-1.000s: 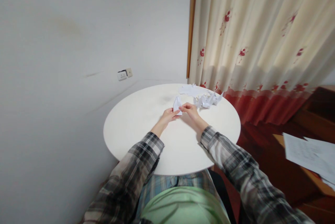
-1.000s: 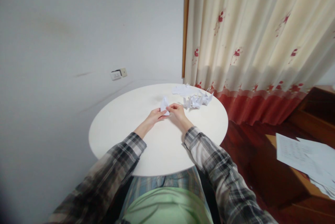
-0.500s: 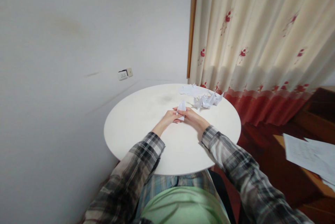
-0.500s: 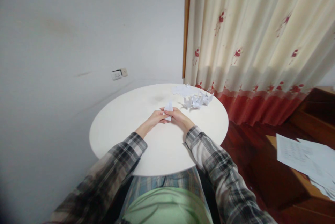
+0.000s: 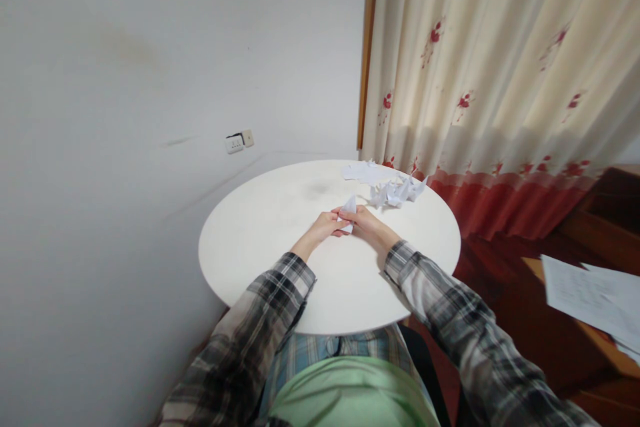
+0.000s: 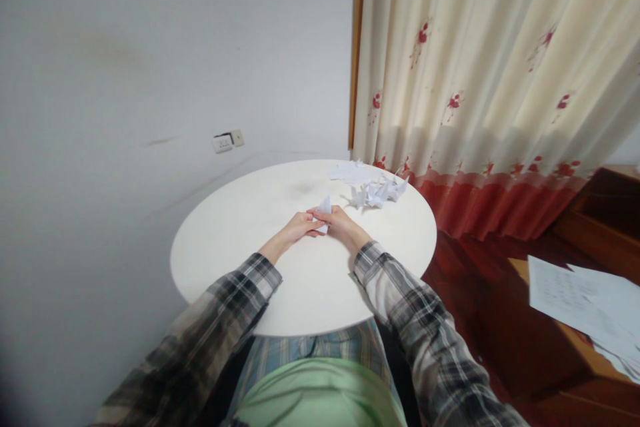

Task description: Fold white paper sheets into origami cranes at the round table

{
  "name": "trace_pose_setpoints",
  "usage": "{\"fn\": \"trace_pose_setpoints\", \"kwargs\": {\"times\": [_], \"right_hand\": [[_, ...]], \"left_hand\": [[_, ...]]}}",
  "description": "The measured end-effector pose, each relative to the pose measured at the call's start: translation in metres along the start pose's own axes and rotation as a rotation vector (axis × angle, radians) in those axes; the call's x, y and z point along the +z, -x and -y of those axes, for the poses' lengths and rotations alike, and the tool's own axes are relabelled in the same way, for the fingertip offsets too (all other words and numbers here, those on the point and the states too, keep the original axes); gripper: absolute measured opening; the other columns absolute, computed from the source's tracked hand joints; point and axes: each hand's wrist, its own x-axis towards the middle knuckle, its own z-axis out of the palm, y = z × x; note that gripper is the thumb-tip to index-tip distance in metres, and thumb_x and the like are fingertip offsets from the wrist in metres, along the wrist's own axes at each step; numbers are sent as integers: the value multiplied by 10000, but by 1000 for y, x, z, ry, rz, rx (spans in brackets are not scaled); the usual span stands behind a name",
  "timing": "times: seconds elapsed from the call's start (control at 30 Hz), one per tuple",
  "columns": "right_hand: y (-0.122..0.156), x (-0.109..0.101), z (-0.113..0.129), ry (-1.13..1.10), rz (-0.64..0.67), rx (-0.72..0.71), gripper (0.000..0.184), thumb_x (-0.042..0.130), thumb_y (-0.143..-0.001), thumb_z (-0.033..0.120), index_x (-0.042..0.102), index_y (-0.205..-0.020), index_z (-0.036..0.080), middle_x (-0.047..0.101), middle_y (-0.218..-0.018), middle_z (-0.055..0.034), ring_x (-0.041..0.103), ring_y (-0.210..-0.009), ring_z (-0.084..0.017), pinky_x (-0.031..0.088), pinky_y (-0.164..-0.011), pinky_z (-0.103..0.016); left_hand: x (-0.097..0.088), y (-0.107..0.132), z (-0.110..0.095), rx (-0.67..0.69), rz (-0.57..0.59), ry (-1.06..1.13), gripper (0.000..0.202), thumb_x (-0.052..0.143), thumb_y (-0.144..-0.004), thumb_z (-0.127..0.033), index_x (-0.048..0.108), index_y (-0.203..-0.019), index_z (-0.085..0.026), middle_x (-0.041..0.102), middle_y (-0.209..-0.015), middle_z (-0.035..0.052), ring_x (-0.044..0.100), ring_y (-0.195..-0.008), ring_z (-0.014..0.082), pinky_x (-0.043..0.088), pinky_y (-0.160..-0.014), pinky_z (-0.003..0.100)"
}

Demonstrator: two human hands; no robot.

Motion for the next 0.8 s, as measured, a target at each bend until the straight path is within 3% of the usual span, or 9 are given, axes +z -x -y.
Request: {"fn": "trace_pose_setpoints", "kwargs": {"times": [0.3, 0.53, 0.8], "right_hand": [[3, 1, 8, -32, -3, 15, 304, 703, -622, 333, 683, -861, 146, 673, -739, -43, 570, -611, -125, 445, -548, -233], [6, 4, 14, -49, -18, 13, 320, 711, -616, 352, 683, -872, 162, 685, -812, -61, 585, -636, -143, 461, -562, -260], [3, 7, 13, 66, -41, -91, 302, 717, -610, 356, 698, -834, 155, 687, -892, -72, 597, -778, -162, 459, -741, -307]], "left_hand": [[-1, 4, -5, -27, 60, -2, 258, 715, -650, -294, 628, -755, -75, 660, -697, 66, 621, -581, 115, 463, -547, 198], [-1, 4, -4, -40, 84, -10, 283, 733, -627, -294, 615, -780, -86, 654, -671, 53, 608, -554, 106, 450, -544, 202], [-2, 2, -2, -52, 74, -5, 323, 734, -623, -329, 606, -775, -74, 640, -646, 48, 628, -584, 123, 461, -567, 211]]}}
